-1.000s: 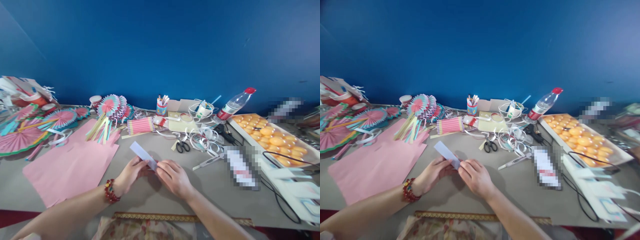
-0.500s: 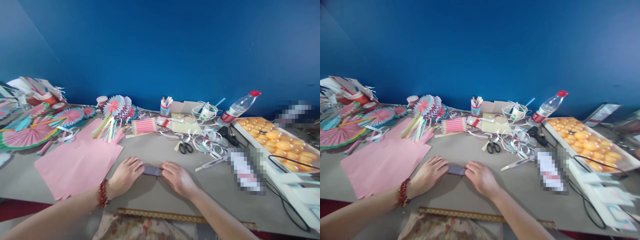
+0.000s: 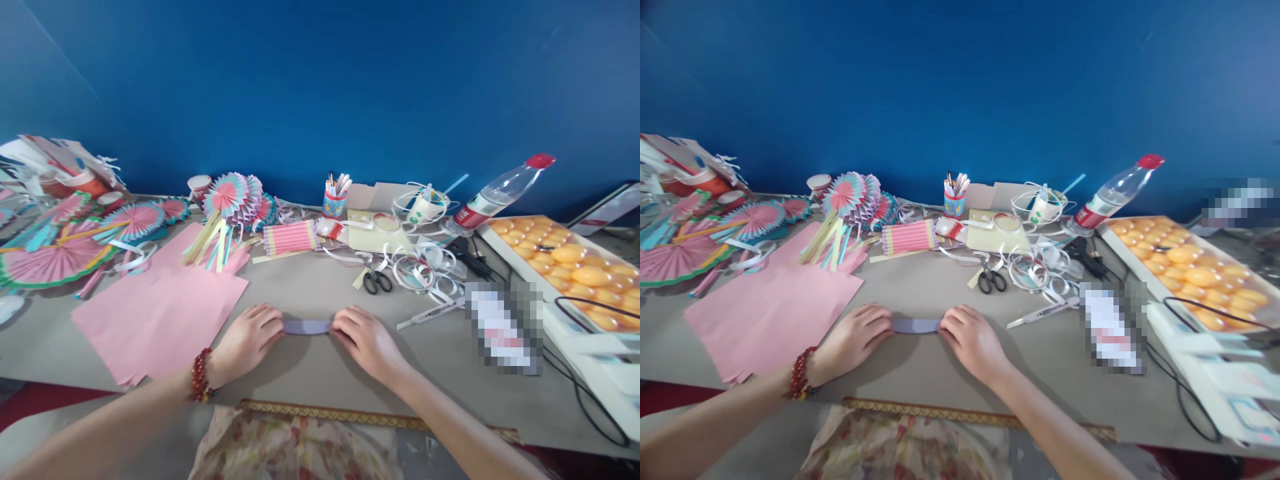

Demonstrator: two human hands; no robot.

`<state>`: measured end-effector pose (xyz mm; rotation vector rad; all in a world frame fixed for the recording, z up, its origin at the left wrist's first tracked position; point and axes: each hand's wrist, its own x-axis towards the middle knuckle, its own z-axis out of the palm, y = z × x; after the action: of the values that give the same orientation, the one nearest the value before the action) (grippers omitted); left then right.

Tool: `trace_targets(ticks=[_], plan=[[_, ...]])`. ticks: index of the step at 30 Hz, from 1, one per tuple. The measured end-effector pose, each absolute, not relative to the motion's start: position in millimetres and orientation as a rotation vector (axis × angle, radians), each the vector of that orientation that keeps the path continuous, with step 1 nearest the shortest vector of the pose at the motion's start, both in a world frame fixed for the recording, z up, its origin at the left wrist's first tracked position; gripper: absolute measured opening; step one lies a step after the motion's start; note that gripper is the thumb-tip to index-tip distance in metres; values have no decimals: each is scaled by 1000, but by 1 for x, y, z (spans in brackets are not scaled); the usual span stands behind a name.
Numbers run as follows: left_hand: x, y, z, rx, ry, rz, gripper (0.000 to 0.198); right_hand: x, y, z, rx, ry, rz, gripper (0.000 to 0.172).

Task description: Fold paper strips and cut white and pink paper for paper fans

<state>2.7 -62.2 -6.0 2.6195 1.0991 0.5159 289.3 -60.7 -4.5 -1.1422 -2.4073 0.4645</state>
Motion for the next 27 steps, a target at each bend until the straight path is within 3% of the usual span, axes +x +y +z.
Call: trace_targets(ticks=[27], plan=[[-7,-45,13,2313,1183,426,16,288,-45,-1,-1277,-2356,559,13]])
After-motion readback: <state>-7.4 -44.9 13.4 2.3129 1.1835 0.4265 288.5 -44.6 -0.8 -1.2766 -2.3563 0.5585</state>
